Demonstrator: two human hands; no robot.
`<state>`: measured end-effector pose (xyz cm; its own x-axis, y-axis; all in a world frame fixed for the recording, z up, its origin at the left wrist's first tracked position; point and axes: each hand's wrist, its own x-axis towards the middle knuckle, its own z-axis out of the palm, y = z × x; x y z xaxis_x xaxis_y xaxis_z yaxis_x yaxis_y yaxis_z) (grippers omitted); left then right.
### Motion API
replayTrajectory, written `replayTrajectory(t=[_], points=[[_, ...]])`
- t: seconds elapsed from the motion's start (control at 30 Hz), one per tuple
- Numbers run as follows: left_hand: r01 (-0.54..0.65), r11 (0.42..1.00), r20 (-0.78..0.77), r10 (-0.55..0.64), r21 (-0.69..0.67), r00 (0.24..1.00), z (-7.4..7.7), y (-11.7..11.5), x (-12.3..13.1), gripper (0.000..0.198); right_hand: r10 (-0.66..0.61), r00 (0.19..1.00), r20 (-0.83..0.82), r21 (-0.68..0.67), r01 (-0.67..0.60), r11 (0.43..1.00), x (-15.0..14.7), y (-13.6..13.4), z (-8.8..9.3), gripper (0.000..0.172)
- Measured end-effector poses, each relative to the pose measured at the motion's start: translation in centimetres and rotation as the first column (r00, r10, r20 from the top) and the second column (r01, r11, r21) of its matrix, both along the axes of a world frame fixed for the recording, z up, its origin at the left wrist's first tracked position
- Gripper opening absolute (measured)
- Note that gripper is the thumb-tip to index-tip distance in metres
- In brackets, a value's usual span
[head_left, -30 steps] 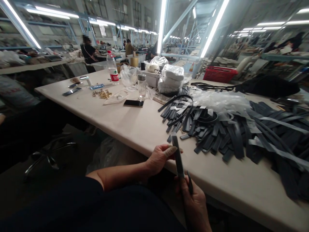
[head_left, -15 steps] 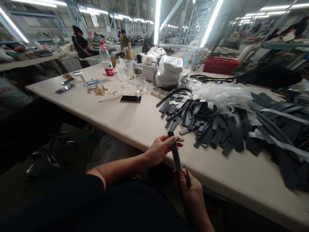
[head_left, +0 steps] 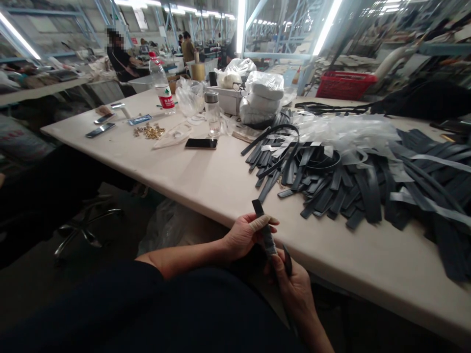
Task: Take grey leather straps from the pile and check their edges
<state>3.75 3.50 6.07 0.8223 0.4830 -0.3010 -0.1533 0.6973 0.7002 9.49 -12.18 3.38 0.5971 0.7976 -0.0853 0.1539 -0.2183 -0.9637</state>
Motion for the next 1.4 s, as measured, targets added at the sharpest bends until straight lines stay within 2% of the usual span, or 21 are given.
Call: replayTrajectory(t=[0.1, 0.23, 0.3, 0.4, 0.5, 0.6, 0.67, 0.77, 0.87, 0.97, 1.1, 1.23, 1.4], points=[[0.047, 0.999, 0.002, -0.047, -0.005, 0.999, -0.5, -1.3, -0.4, 0.047, -0.084, 0.993, 0.082, 0.006, 0.083, 0.997, 0.0, 0.3, 0.3, 0.045], [0.178, 0.984, -0.010, -0.178, 0.000, 0.984, -2.0, -3.0, -1.2, 0.053, -0.108, 0.960, 0.260, 0.044, 0.099, 0.994, 0.8, 0.5, -0.5, 0.044], [0.223, 0.975, -0.028, -0.222, 0.022, 0.975, -2.3, -3.1, -1.5, 0.056, -0.103, 0.954, 0.281, 0.050, 0.093, 0.994, 1.0, 0.4, -0.7, 0.046], [0.302, 0.953, 0.042, -0.303, 0.035, 0.952, -1.7, -2.2, -1.2, 0.061, -0.038, 0.983, 0.179, 0.030, 0.034, 0.999, 0.9, 0.5, -0.1, 0.045], [0.306, 0.951, 0.152, -0.308, 0.036, 0.939, 0.2, -0.8, -0.1, 0.057, 0.084, 0.996, 0.002, 0.017, -0.084, 0.996, 1.2, 0.6, 0.8, 0.047], [0.214, 0.970, 0.114, -0.227, 0.116, 0.967, 2.6, 0.7, 1.3, 0.056, 0.139, 0.979, -0.147, 0.050, -0.133, 0.990, 2.6, 0.1, 0.7, 0.052], [0.061, 0.977, 0.104, -0.084, 0.205, 0.991, 4.3, 2.1, 2.0, 0.053, 0.135, 0.960, -0.246, 0.041, -0.129, 0.991, 4.0, -1.1, -0.1, 0.059], [-0.127, 0.953, 0.132, 0.094, 0.277, 0.987, 6.3, 5.0, 2.4, 0.048, 0.127, 0.914, -0.386, -0.058, -0.162, 0.985, 5.6, -3.9, -2.1, 0.067], [-0.208, 0.928, 0.155, 0.166, 0.310, 0.974, 7.4, 8.0, 2.0, 0.045, 0.080, 0.906, -0.415, -0.173, -0.165, 0.971, 6.1, -7.0, -4.7, 0.071], [-0.270, 0.899, 0.167, 0.224, 0.346, 0.960, 7.7, 10.4, 1.6, 0.042, 0.062, 0.923, -0.380, -0.249, -0.166, 0.954, 6.0, -9.5, -7.2, 0.068], [-0.326, 0.869, 0.164, 0.284, 0.371, 0.945, 7.2, 12.6, 1.2, 0.037, -0.011, 0.949, -0.315, -0.239, -0.068, 0.969, 5.8, -12.2, -9.3, 0.065], [-0.319, 0.881, 0.121, 0.296, 0.350, 0.948, 6.4, 13.8, 0.8, 0.040, -0.036, 0.943, -0.331, -0.259, -0.054, 0.964, 5.0, -13.9, -9.3, 0.066], [-0.350, 0.852, 0.078, 0.348, 0.390, 0.934, 5.8, 13.6, 0.0, 0.039, -0.105, 0.901, -0.421, -0.286, -0.022, 0.958, 3.1, -15.9, -8.6, 0.063]])
